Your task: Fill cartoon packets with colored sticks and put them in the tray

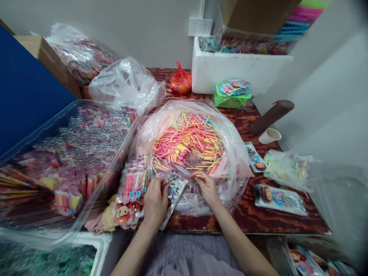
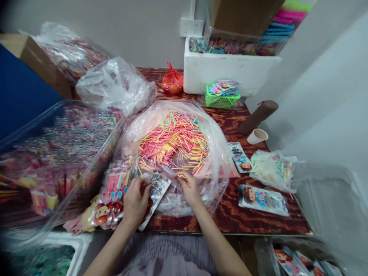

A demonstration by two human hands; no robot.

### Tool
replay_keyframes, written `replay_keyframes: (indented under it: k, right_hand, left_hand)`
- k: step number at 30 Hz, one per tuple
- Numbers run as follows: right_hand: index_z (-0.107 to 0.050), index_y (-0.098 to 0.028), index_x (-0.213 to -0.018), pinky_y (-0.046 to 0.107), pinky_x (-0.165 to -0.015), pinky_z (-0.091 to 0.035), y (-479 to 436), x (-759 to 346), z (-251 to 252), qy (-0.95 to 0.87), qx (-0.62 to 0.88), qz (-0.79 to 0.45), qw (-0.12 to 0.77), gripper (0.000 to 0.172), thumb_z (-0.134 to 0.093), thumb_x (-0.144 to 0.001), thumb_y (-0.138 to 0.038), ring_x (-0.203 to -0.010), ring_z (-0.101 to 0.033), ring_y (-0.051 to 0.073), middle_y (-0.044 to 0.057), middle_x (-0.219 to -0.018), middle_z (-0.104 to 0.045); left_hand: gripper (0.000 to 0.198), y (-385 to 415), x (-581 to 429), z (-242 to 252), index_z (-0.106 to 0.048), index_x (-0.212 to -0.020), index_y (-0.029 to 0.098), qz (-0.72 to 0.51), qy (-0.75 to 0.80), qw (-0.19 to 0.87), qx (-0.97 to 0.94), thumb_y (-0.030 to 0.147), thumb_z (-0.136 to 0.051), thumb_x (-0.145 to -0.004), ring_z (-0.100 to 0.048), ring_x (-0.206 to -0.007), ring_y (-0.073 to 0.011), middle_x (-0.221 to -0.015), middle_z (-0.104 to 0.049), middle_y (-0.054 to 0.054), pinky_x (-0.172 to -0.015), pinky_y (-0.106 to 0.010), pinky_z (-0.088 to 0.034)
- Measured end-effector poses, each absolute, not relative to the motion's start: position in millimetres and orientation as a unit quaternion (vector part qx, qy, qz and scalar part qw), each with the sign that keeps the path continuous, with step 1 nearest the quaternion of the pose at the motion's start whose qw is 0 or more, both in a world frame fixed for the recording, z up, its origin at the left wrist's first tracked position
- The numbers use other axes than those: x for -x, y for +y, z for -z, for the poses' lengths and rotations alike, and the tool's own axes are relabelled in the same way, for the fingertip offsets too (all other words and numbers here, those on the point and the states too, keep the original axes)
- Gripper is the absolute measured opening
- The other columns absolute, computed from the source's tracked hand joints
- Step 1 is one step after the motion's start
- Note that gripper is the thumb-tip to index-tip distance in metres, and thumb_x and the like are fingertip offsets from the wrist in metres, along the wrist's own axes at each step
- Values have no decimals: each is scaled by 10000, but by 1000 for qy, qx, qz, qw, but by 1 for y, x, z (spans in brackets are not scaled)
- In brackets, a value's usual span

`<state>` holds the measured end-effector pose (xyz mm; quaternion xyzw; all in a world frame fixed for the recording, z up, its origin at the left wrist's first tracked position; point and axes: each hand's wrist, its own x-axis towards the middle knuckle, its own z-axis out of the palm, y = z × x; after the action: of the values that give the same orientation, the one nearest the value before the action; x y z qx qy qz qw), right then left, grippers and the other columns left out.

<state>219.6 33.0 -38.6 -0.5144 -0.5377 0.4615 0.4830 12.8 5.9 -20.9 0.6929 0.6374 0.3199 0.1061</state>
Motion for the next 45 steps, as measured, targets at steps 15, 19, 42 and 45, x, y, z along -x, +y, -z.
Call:
replay_keyframes:
  k: [15,19,42,45]
  right_hand:
    - [-692,-226,-857,294,-793,-467,34,-220,44,-549,511,-451,484,143,-551,-878,-224,-848,-641,195,22,-848,-694]
    - [-687,-225,-852,295,-788,-472,34,-220,45,-550,514,-450,480,141,-549,-879,-240,-839,-640,195,23,-846,-698]
    - [-676,-215,-831,328,-787,-487,33,-214,40,-520,547,-462,467,150,-591,-843,-339,-819,-637,211,31,-827,-703]
    - [-672,-208,-857,330,-787,-483,35,-215,36,-469,553,-484,491,171,-632,-821,-371,-816,-644,210,29,-813,-705]
  left_hand:
    - [349,7,-11,22,-598,-1264,216,-381,628,119,-668,233,-428,-959,-579,-919,-194,-1002,-569,-75,-790,-312,-474]
    - [242,6,-9,5,-662,-1103,200,-472,637,182,-582,286,-529,-920,-594,-892,-179,-948,-621,-48,-814,-295,-467]
    - [233,5,-1,-19,-597,-792,177,-505,602,470,-403,405,-641,-793,-522,-644,-122,-686,-565,29,-632,-220,-428]
    - [260,4,3,-19,-604,-715,174,-486,616,440,-437,399,-590,-844,-501,-615,-121,-636,-539,32,-605,-220,-412]
